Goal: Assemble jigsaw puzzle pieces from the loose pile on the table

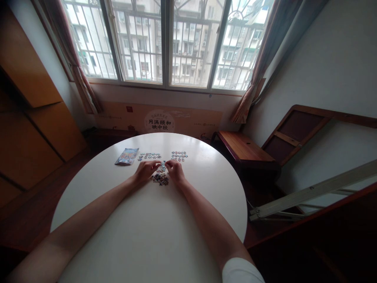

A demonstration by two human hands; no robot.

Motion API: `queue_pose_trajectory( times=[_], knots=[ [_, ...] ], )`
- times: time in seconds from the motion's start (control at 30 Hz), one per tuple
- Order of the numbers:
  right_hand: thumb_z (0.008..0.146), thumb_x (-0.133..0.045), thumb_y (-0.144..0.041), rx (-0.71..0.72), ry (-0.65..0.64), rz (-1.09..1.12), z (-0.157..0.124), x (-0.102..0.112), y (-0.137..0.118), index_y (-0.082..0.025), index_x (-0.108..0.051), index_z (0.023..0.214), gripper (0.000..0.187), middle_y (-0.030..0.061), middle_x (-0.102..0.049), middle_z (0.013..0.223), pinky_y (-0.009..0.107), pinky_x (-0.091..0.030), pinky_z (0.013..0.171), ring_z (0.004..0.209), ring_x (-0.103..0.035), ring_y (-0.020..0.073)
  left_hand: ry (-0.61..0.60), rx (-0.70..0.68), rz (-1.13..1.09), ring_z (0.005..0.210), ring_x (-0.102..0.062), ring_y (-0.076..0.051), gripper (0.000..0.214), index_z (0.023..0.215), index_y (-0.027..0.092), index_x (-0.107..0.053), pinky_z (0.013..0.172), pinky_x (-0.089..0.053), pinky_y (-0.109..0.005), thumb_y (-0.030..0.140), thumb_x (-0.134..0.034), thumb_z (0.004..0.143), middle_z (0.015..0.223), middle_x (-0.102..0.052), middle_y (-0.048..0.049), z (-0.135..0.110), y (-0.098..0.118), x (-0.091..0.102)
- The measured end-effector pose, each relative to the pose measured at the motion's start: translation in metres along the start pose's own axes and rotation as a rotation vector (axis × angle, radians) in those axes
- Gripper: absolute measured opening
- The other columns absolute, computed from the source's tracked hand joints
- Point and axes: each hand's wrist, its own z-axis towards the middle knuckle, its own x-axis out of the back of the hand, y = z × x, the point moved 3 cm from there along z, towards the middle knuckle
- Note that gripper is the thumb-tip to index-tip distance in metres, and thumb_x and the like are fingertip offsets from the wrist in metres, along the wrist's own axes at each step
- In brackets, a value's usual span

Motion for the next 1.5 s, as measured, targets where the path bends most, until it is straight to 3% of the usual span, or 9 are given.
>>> queue_pose_trajectory(
  times=[1.5],
  knots=[
    [0.079,-0.055,-0.023,0.0,-0.034,-0.014,-0.0009,-0.0016,0.001,-0.016,-0.068,0.081,0.015,0.0031,-0.063,0.075,0.023,-0.044,0.059,0.058,-0.054,0.0104,-0.033,0.001,0.018,0.058,-0.057,-0.012,0.029,0.09,0.02,-0.068,0.057,-0.035,-0.021,0.036,-0.044,0.087,0.065,-0.066,-0.0026,-0.0002,0.0012,-0.0005]
  ],
)
